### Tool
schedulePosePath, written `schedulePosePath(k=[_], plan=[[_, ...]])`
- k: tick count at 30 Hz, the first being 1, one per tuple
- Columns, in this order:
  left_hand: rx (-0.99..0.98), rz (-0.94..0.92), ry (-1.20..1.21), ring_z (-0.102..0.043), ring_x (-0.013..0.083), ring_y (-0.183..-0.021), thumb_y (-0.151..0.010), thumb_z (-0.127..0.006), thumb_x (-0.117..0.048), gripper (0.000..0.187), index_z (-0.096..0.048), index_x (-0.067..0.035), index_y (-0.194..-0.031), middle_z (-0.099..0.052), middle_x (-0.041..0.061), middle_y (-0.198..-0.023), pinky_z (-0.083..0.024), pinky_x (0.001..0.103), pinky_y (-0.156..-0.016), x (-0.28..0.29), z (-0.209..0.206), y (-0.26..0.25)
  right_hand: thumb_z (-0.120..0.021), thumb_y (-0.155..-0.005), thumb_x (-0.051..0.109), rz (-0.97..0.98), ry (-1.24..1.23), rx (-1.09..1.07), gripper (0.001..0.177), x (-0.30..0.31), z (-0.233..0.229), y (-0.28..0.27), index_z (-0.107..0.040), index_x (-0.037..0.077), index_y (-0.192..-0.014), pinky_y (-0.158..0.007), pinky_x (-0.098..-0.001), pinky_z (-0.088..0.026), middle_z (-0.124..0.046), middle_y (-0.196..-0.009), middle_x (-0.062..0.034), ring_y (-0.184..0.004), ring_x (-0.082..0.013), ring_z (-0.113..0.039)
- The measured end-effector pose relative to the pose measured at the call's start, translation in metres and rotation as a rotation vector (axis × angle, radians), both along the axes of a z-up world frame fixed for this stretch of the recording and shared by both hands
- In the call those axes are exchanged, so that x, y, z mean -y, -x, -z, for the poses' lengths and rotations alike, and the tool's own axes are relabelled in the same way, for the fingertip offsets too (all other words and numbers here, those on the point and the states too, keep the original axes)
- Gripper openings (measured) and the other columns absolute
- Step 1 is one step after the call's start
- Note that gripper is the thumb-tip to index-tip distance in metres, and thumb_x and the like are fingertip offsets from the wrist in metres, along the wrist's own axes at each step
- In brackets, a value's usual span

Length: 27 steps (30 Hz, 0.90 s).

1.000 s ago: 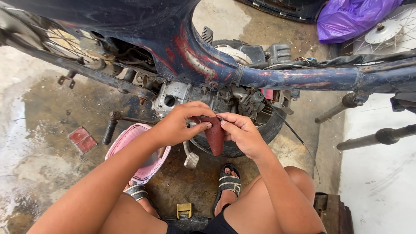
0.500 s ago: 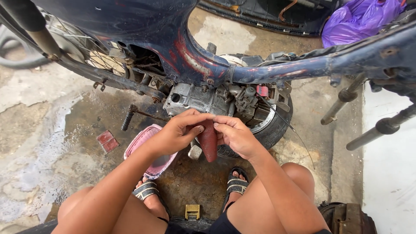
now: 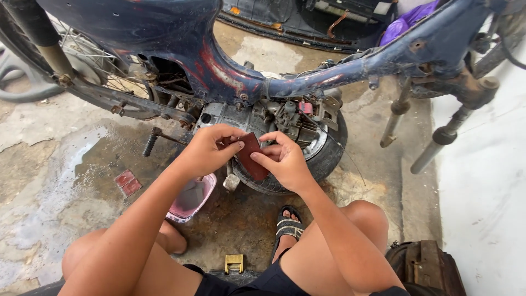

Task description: The person scrubs the motorcycle engine casing with a red sanding block, repeatedly dipping it into a pink bucket of water. They focus on the side of the engine block, occasionally folding the sanding block to use a fresh edge.

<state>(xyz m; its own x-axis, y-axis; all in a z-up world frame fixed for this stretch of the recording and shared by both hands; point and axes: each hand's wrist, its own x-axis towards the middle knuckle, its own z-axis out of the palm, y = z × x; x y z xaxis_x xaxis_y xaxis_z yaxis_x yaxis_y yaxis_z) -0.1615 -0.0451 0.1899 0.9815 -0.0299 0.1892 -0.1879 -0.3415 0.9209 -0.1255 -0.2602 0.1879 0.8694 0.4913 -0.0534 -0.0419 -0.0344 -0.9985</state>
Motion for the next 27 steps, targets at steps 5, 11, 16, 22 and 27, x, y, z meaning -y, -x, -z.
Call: schedulePosePath(k=[5, 11, 16, 22, 27], plan=[[0.003, 0.035, -0.042, -0.070, 0.0214, -0.075, -0.089, -0.071, -0.004, 0.024, -0.077, -0.002, -0.112, -0.073, 0.012, -0.088, -0.061, 0.033, -0.063, 0.011, -0.012, 0.004, -0.083, -0.087, 0.012, 0.046, 0.055, 0.081, 0.031, 0.007, 0.002, 0.007, -0.066, 0.003, -0.112, -0.064, -0.0272, -0.064, -0.076, -0.088, -0.0127, -0.076, -0.0144, -0.075], [0.003, 0.109, 0.022, -0.075, 0.0231, -0.074, -0.094, -0.070, -0.007, 0.018, -0.078, -0.003, -0.109, -0.079, 0.013, -0.085, -0.062, 0.036, -0.065, 0.001, -0.025, 0.020, -0.081, -0.087, 0.009, -0.036, 0.153, 0.104, 0.038, 0.003, -0.024, 0.024, -0.064, 0.005, -0.120, -0.058, -0.0282, -0.065, -0.072, -0.086, -0.0121, -0.073, -0.0149, -0.073], [-0.020, 0.101, 0.283, -0.064, 0.0100, -0.081, -0.094, -0.071, -0.008, 0.016, -0.077, -0.001, -0.107, -0.081, 0.009, -0.086, -0.060, 0.032, -0.073, -0.011, -0.005, 0.022, -0.084, -0.080, 0.005, -0.168, 0.269, 0.018, 0.053, -0.009, -0.066, 0.025, -0.062, 0.003, -0.128, -0.053, -0.0324, -0.067, -0.068, -0.081, -0.0138, -0.067, -0.0181, -0.073], [-0.018, 0.038, 0.260, -0.071, 0.0094, -0.079, -0.094, -0.073, -0.010, 0.012, -0.079, -0.006, -0.103, -0.083, 0.008, -0.084, -0.060, 0.030, -0.075, -0.015, 0.004, -0.001, -0.085, -0.079, 0.006, -0.200, 0.276, -0.037, 0.026, -0.022, -0.031, -0.025, -0.064, -0.002, -0.093, -0.043, -0.0276, -0.062, -0.070, -0.070, -0.0162, -0.051, -0.0162, -0.070], [-0.124, 0.026, 0.238, -0.074, 0.0135, -0.079, -0.093, -0.073, -0.008, 0.012, -0.077, -0.004, -0.103, -0.082, 0.010, -0.085, -0.061, 0.034, -0.077, 0.003, 0.035, -0.035, -0.086, -0.083, 0.010, -0.079, 0.155, -0.096, 0.033, -0.014, 0.032, -0.063, -0.056, 0.009, -0.097, -0.061, -0.0219, -0.057, -0.068, -0.081, -0.0046, -0.069, -0.0087, -0.067]])
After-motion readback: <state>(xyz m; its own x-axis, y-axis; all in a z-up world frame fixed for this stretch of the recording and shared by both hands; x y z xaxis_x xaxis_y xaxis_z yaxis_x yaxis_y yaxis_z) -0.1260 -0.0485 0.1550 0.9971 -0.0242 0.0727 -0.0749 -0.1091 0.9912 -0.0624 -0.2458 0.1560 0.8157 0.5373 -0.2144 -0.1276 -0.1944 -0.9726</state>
